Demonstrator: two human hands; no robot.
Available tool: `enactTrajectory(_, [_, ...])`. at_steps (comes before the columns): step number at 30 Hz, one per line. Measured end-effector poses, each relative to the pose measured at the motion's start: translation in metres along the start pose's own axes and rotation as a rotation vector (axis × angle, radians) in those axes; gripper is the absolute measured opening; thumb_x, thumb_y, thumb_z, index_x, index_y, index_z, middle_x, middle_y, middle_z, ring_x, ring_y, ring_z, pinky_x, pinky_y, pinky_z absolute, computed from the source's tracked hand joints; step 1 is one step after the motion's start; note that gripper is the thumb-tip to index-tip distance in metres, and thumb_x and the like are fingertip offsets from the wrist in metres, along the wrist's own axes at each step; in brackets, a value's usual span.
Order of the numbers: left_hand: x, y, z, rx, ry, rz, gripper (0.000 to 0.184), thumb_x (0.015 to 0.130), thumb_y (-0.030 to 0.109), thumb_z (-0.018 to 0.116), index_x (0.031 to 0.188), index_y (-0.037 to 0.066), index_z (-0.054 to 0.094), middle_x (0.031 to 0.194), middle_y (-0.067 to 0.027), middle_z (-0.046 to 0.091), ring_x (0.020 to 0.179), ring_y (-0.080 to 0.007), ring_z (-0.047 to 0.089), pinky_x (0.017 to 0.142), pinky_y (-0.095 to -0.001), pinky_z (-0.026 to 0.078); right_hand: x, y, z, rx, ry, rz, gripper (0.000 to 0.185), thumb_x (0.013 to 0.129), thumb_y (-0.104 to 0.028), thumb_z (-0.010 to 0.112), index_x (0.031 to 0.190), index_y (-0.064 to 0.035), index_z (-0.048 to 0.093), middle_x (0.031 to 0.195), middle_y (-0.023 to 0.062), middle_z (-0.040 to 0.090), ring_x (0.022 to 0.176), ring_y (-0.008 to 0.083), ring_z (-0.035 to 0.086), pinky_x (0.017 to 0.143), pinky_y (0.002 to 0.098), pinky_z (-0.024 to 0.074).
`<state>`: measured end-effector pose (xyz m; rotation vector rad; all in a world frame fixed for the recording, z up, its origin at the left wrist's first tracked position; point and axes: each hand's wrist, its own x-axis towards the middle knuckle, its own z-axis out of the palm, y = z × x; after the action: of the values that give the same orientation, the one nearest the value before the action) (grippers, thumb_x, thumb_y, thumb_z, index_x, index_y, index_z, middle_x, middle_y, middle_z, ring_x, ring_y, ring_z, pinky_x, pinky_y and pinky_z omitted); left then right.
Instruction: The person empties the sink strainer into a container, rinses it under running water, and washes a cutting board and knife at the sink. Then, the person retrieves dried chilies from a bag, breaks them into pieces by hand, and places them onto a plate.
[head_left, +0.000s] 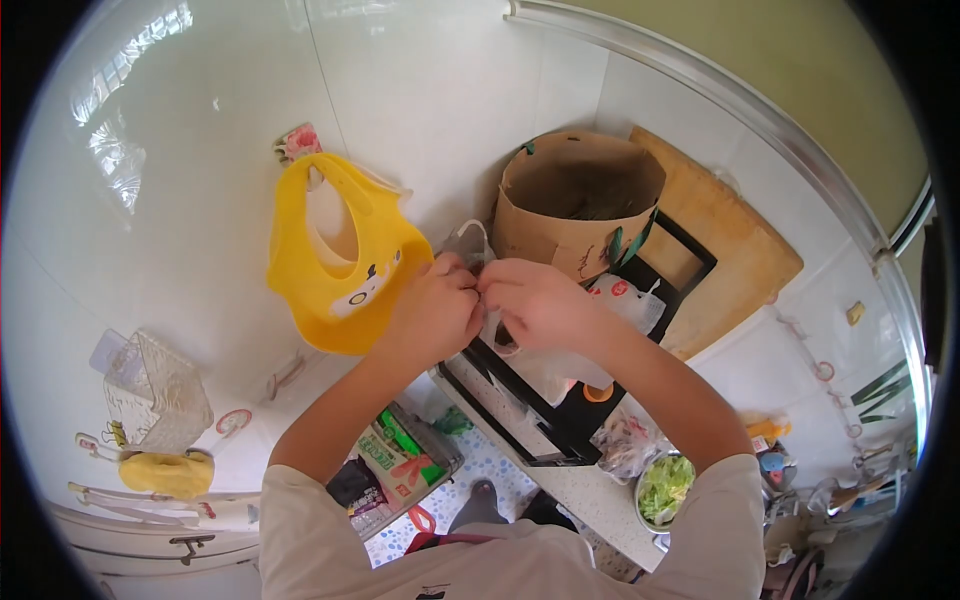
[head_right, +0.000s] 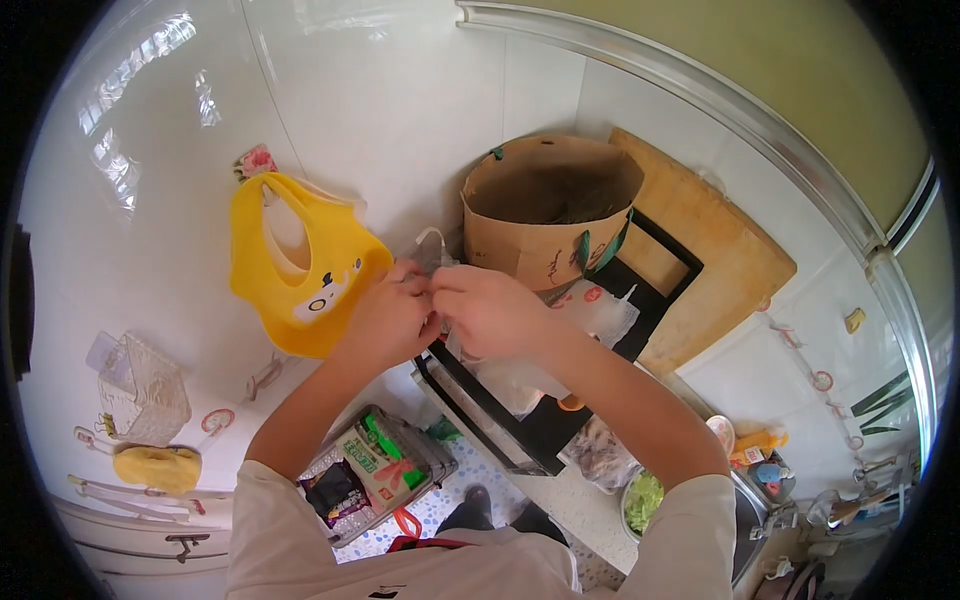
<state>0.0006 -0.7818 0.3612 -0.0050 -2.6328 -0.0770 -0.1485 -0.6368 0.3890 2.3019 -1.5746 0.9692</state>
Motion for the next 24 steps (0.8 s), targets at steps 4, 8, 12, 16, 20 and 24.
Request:
enactTrajectory(4, [-0.004, 0.002, -0.006, -0.004, 0.001, 0.045, 0.01, 0.069, 0.014, 0.073, 0.077, 0.009, 0.074, 0.097, -0.0037, 0.071, 0.118, -0.0276, 0.057, 0.093, -0.0435, 0.049, 0.01, 0.019, 0.019, -0.242, -0.308, 0.183, 0.007, 0.078, -0.006, 0.065, 0.084, -0.0062, 0.068, 0.093, 0.0117, 0.064, 0.089, 0.0334, 0.066, 0.077, 0.0428, 0.0549])
enactTrajectory(8, [-0.003, 0.006, -0.02, -0.02, -0.007, 0.054, 0.011, 0.069, 0.013, 0.073, 0.079, 0.009, 0.074, 0.095, -0.0031, 0.069, 0.117, -0.0262, 0.057, 0.093, -0.0421, 0.047, 0.017, 0.035, 0.038, -0.417, -0.515, 0.306, 0.009, 0.082, -0.013, 0.065, 0.084, -0.0087, 0.073, 0.095, 0.0111, 0.069, 0.088, 0.0313, 0.071, 0.074, 0.0424, 0.0576])
enactTrajectory(12, [-0.004, 0.0, -0.011, 0.038, -0.033, 0.05, 0.008, 0.07, 0.013, 0.074, 0.077, 0.009, 0.072, 0.094, -0.0024, 0.069, 0.115, -0.0249, 0.058, 0.093, -0.0413, 0.045, 0.022, 0.047, 0.063, -0.502, -0.453, 0.37, 0.013, 0.084, -0.016, 0.065, 0.084, -0.0107, 0.076, 0.091, 0.0095, 0.074, 0.085, 0.0277, 0.075, 0.067, 0.0409, 0.0596])
enactTrajectory(16, [-0.005, -0.007, -0.002, 0.087, -0.005, 0.051, 0.006, 0.071, 0.013, 0.073, 0.076, 0.009, 0.072, 0.093, -0.0025, 0.069, 0.113, -0.0246, 0.058, 0.095, -0.0413, 0.044, 0.025, 0.052, 0.081, -0.533, -0.408, 0.394, 0.014, 0.086, -0.018, 0.064, 0.085, -0.0124, 0.077, 0.091, 0.0077, 0.075, 0.085, 0.0253, 0.075, 0.066, 0.04, 0.0595])
enactTrajectory(20, [-0.006, -0.011, 0.003, 0.092, 0.017, 0.047, 0.006, 0.072, 0.013, 0.073, 0.076, 0.009, 0.073, 0.093, -0.0032, 0.069, 0.113, -0.0247, 0.058, 0.097, -0.0409, 0.043, 0.031, 0.048, 0.078, -0.533, -0.506, 0.48, 0.014, 0.086, -0.017, 0.064, 0.088, -0.0126, 0.077, 0.095, 0.0078, 0.074, 0.086, 0.0255, 0.075, 0.068, 0.0415, 0.0594])
enactTrajectory(24, [-0.005, -0.008, -0.002, 0.08, 0.035, 0.049, 0.007, 0.073, 0.014, 0.072, 0.077, 0.009, 0.073, 0.092, -0.0033, 0.07, 0.11, -0.0249, 0.059, 0.096, -0.0413, 0.043, 0.021, 0.05, 0.068, -0.479, -0.47, 0.42, 0.013, 0.086, -0.017, 0.063, 0.09, -0.0119, 0.075, 0.096, 0.0097, 0.074, 0.087, 0.0284, 0.074, 0.072, 0.0427, 0.0589])
